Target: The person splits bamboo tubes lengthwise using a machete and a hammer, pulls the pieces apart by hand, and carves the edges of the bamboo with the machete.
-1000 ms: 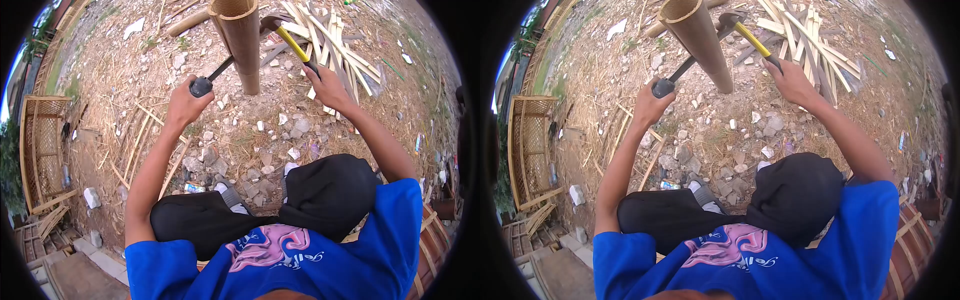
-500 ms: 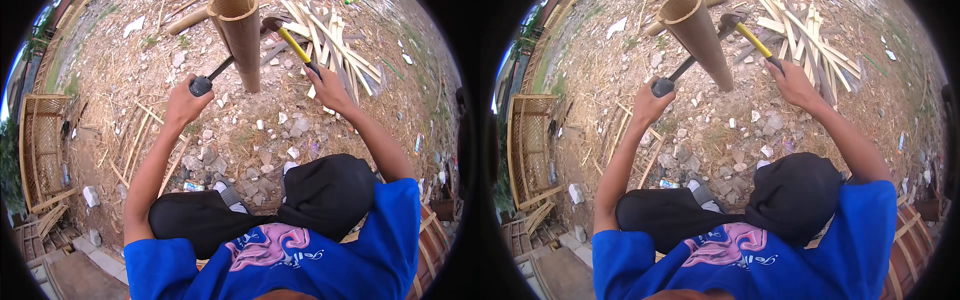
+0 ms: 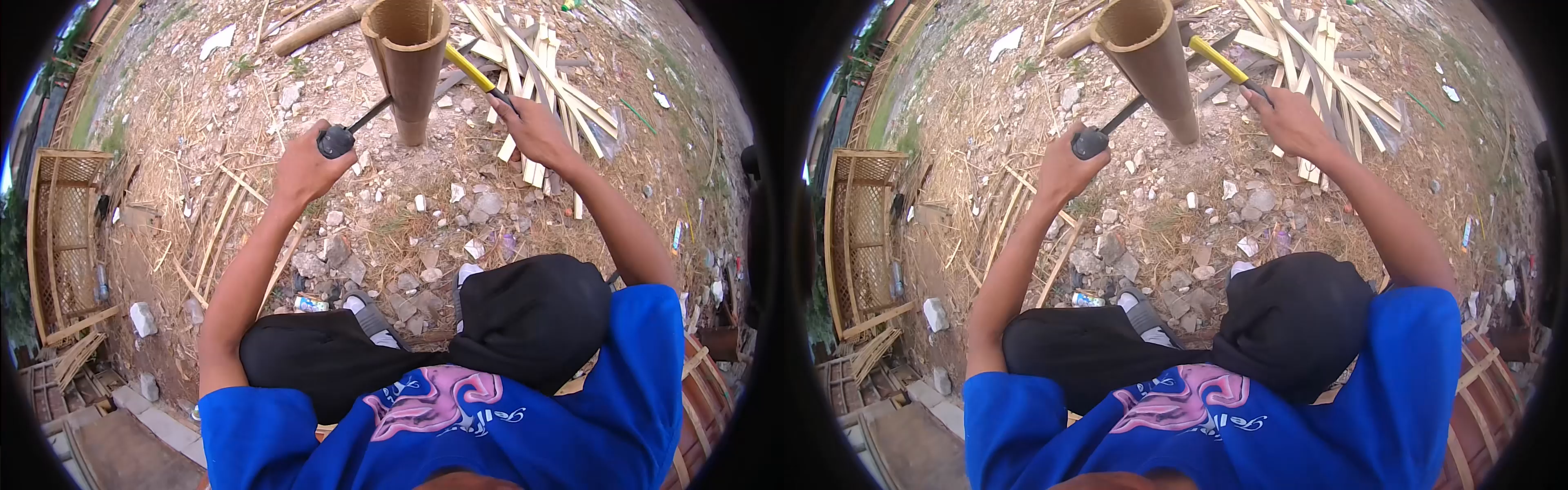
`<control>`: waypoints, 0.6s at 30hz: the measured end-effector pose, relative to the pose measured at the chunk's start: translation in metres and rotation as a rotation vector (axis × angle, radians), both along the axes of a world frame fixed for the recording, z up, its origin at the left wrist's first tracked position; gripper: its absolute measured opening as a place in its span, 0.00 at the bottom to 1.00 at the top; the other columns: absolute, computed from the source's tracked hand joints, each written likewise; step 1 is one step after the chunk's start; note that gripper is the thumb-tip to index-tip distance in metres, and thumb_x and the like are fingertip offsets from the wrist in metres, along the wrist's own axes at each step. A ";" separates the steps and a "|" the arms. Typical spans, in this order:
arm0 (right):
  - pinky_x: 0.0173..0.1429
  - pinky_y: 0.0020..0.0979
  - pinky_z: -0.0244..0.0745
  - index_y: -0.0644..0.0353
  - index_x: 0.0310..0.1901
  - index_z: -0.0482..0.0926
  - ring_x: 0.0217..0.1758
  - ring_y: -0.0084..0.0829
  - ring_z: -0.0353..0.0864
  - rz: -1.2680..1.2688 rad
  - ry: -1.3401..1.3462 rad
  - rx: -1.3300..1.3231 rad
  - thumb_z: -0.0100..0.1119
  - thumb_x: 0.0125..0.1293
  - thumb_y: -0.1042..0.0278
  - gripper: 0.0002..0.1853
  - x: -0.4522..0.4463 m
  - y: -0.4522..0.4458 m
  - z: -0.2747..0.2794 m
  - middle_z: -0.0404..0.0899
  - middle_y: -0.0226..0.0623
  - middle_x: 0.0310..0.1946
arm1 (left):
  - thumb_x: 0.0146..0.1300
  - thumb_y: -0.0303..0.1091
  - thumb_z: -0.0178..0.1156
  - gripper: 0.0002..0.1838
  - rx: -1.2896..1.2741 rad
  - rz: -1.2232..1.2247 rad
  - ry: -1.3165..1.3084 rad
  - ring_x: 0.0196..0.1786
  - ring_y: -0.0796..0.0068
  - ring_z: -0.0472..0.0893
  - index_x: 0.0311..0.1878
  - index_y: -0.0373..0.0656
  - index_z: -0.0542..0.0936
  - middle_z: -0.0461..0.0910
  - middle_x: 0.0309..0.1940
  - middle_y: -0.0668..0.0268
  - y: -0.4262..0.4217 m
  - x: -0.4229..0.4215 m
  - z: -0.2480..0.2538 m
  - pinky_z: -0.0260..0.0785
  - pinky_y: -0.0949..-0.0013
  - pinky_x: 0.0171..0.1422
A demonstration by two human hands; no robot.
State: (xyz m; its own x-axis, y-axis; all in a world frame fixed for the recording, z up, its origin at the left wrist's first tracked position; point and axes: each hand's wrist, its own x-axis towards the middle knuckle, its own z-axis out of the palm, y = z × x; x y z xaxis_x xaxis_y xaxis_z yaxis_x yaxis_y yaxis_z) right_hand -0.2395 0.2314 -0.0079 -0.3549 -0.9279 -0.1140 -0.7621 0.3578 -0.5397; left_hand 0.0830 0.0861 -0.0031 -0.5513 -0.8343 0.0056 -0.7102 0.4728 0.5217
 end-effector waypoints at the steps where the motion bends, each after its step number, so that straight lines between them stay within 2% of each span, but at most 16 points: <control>1: 0.37 0.43 0.69 0.65 0.42 0.78 0.29 0.38 0.77 -0.005 -0.015 -0.036 0.41 0.77 0.38 0.32 0.000 -0.005 0.011 0.77 0.45 0.25 | 0.50 0.48 0.67 0.21 -0.010 0.012 -0.070 0.31 0.66 0.83 0.41 0.42 0.81 0.83 0.28 0.59 0.002 -0.004 0.001 0.73 0.64 0.40; 2: 0.36 0.41 0.68 0.65 0.38 0.76 0.27 0.35 0.75 -0.052 0.060 -0.137 0.41 0.76 0.36 0.33 0.003 -0.002 0.024 0.74 0.42 0.23 | 0.51 0.48 0.67 0.21 -0.005 0.018 -0.074 0.31 0.66 0.83 0.41 0.42 0.81 0.83 0.28 0.59 0.000 -0.006 0.005 0.73 0.64 0.40; 3: 0.33 0.38 0.66 0.66 0.44 0.79 0.25 0.30 0.70 -0.067 -0.001 -0.182 0.41 0.76 0.35 0.34 0.002 -0.006 0.044 0.70 0.37 0.20 | 0.51 0.47 0.67 0.20 0.017 0.013 -0.082 0.31 0.67 0.83 0.42 0.42 0.81 0.83 0.28 0.59 0.000 -0.009 0.007 0.74 0.64 0.40; 4: 0.31 0.35 0.64 0.65 0.44 0.80 0.24 0.25 0.66 -0.050 -0.039 -0.377 0.42 0.76 0.35 0.34 0.000 -0.005 0.056 0.65 0.32 0.19 | 0.52 0.46 0.67 0.20 0.061 0.039 -0.076 0.31 0.69 0.82 0.42 0.41 0.81 0.83 0.28 0.59 -0.005 -0.008 0.003 0.74 0.65 0.41; 6: 0.25 0.26 0.55 0.60 0.37 0.75 0.20 0.17 0.60 -0.052 -0.271 -0.581 0.44 0.77 0.38 0.28 0.002 -0.003 0.073 0.61 0.23 0.18 | 0.52 0.45 0.67 0.20 0.055 0.043 0.020 0.31 0.69 0.82 0.42 0.41 0.81 0.83 0.29 0.60 -0.012 -0.004 0.000 0.73 0.65 0.42; 8: 0.20 0.19 0.48 0.56 0.33 0.71 0.17 0.11 0.56 -0.049 -0.409 -0.708 0.47 0.76 0.40 0.25 0.009 0.000 0.066 0.59 0.17 0.17 | 0.52 0.45 0.67 0.20 0.060 0.072 0.074 0.33 0.70 0.82 0.42 0.40 0.82 0.83 0.30 0.60 -0.016 -0.001 -0.002 0.73 0.67 0.43; 9: 0.20 0.19 0.50 0.57 0.34 0.72 0.17 0.11 0.57 -0.079 -0.453 -0.687 0.47 0.76 0.40 0.25 0.015 0.002 0.045 0.60 0.17 0.17 | 0.52 0.45 0.67 0.20 0.059 0.070 0.071 0.33 0.70 0.82 0.42 0.40 0.82 0.83 0.30 0.60 -0.016 0.000 -0.003 0.73 0.67 0.43; 10: 0.24 0.26 0.58 0.60 0.35 0.72 0.19 0.16 0.64 -0.099 -0.235 -0.534 0.46 0.76 0.38 0.28 0.013 0.003 0.024 0.63 0.22 0.17 | 0.52 0.45 0.67 0.20 0.054 0.062 0.069 0.33 0.70 0.81 0.42 0.40 0.82 0.83 0.30 0.60 -0.017 -0.001 -0.003 0.73 0.67 0.43; 11: 0.28 0.31 0.62 0.61 0.39 0.74 0.23 0.23 0.68 -0.089 -0.147 -0.366 0.44 0.76 0.37 0.29 0.012 0.001 0.016 0.67 0.28 0.19 | 0.52 0.45 0.67 0.20 0.049 0.054 0.067 0.33 0.70 0.81 0.42 0.40 0.82 0.83 0.30 0.60 -0.018 -0.002 -0.003 0.73 0.67 0.43; 13: 0.36 0.40 0.69 0.62 0.49 0.78 0.29 0.35 0.77 -0.074 0.023 -0.028 0.41 0.76 0.35 0.32 0.013 -0.002 0.010 0.75 0.40 0.23 | 0.50 0.48 0.67 0.22 0.055 0.069 0.056 0.34 0.64 0.83 0.43 0.41 0.82 0.84 0.31 0.57 -0.018 -0.007 -0.002 0.74 0.63 0.43; 16: 0.36 0.40 0.68 0.62 0.49 0.78 0.29 0.36 0.76 -0.108 -0.041 -0.217 0.41 0.76 0.35 0.32 0.010 -0.001 0.037 0.74 0.40 0.23 | 0.50 0.49 0.67 0.23 0.086 0.106 0.078 0.34 0.61 0.84 0.43 0.42 0.82 0.84 0.32 0.56 -0.020 -0.003 -0.005 0.75 0.61 0.43; 17: 0.35 0.38 0.67 0.63 0.47 0.78 0.28 0.33 0.73 -0.107 -0.042 -0.322 0.41 0.76 0.34 0.33 0.002 -0.004 0.046 0.72 0.39 0.24 | 0.50 0.48 0.67 0.23 0.098 0.110 0.088 0.35 0.61 0.84 0.43 0.41 0.81 0.84 0.31 0.56 -0.021 -0.001 -0.006 0.75 0.61 0.43; 18: 0.25 0.25 0.56 0.60 0.32 0.72 0.20 0.16 0.60 -0.024 -0.027 -0.517 0.45 0.76 0.38 0.29 -0.004 -0.007 0.064 0.63 0.20 0.20 | 0.50 0.48 0.67 0.23 0.097 0.113 0.083 0.34 0.61 0.84 0.43 0.41 0.81 0.84 0.31 0.56 -0.022 0.000 -0.007 0.75 0.61 0.43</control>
